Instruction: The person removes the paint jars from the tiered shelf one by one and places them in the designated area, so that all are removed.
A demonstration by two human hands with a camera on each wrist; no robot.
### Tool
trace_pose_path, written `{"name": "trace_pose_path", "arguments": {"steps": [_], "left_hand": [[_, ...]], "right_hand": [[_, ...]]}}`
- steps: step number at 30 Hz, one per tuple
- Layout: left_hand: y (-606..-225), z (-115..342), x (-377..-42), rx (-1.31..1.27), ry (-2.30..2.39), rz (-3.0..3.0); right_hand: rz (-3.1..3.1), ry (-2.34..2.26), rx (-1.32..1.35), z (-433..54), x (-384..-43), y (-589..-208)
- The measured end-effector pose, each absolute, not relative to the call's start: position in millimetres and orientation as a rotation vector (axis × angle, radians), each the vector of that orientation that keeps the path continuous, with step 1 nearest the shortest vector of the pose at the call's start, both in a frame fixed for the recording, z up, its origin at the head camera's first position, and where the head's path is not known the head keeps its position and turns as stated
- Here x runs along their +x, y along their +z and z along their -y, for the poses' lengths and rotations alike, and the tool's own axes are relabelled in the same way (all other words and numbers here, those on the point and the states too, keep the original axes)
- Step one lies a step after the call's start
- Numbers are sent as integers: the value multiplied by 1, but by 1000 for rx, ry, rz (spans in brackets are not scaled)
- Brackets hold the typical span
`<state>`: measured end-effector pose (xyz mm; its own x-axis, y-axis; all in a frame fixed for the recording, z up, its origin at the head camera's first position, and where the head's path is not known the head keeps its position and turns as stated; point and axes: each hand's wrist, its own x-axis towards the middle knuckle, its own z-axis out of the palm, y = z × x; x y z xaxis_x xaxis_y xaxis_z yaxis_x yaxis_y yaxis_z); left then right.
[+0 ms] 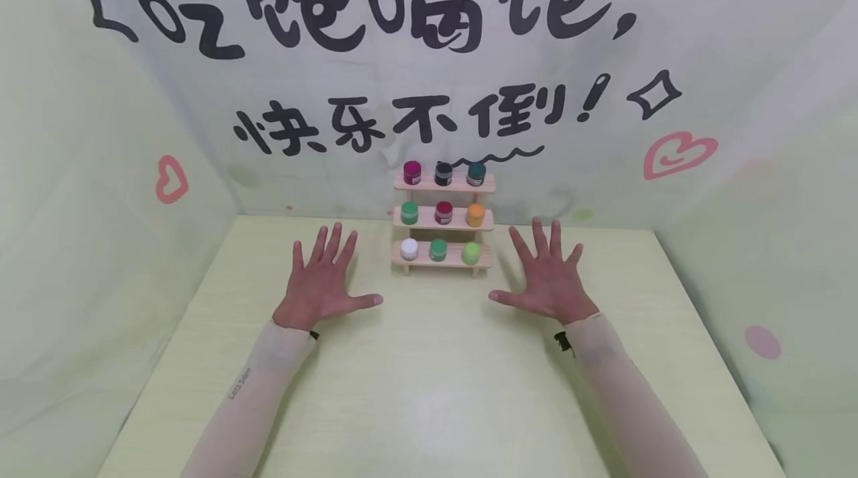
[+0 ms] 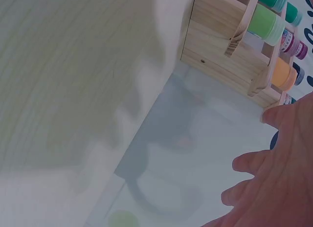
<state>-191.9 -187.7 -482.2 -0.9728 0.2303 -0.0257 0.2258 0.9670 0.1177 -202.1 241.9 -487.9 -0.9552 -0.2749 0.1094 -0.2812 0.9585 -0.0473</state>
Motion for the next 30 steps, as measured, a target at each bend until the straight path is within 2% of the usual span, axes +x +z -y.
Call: {"name": "trace_pose_path", "arguments": {"steps": [16,30], "left_hand": [[-482,189,-198,415,245,-3150],[-483,184,-200,480,481,-3234]], "right_hand": [[2874,233,501,-243,-207,-486],[2738,441,550,-243,-211,-493]]}}
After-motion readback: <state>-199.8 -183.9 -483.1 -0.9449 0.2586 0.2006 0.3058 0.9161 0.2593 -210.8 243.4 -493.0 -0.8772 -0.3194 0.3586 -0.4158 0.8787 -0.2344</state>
